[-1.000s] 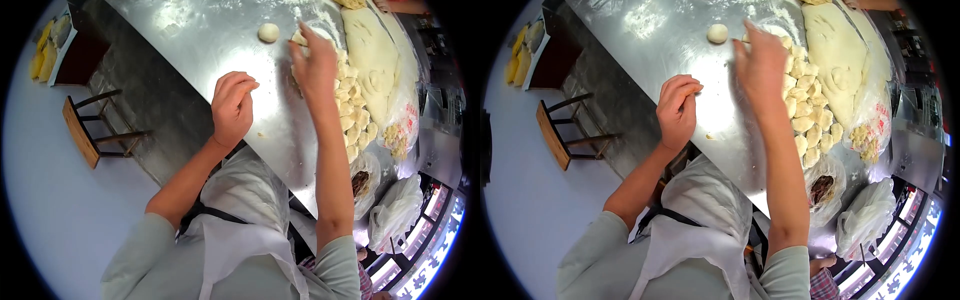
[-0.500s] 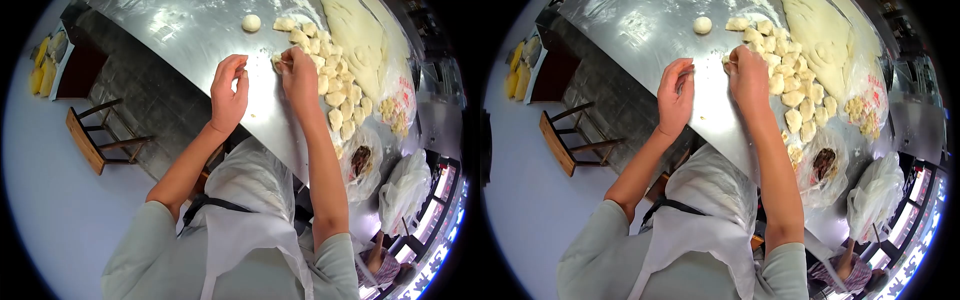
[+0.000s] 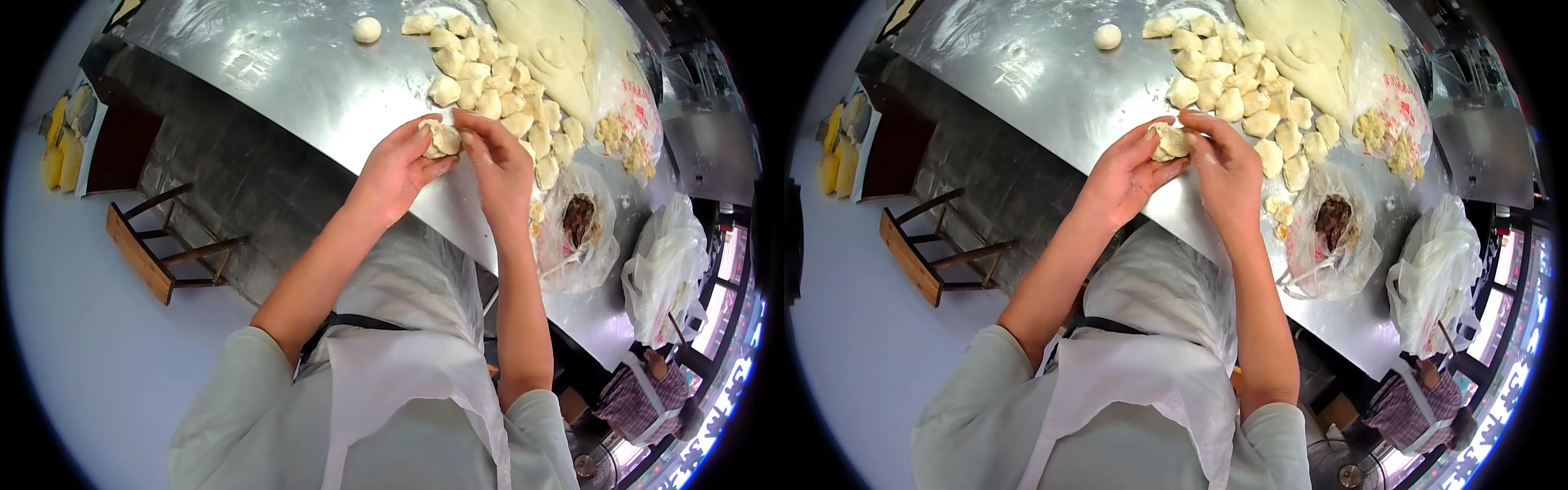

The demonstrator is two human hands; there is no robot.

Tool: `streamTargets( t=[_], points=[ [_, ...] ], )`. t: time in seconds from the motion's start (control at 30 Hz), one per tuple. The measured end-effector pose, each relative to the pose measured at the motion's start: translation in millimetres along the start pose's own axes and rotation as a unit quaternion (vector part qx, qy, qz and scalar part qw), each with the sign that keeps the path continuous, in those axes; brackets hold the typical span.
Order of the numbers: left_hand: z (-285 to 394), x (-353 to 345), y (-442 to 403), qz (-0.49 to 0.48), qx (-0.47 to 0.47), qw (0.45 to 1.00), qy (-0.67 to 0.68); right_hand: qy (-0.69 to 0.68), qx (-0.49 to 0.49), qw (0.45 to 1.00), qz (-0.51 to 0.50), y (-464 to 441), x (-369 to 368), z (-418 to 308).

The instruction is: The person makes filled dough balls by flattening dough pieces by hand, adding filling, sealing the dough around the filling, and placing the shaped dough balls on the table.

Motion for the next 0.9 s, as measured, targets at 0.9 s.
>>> streamTargets(
  t=[0.9],
  points=[
    [-64,-25,25,0.102,-0.138,0.913,-0.370,-0.125,-0.050,0.979,0.150,99,69,-13]
  ],
)
Point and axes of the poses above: each hand's wrist, its own y-axis away from the middle knuckle, its own x-axis out of the back of the hand, z = x × y, the point moved 6 cm from there along -y, towards the middle knuckle, and after that the axes turned 3 degrees about x, right-handed, at the moved point
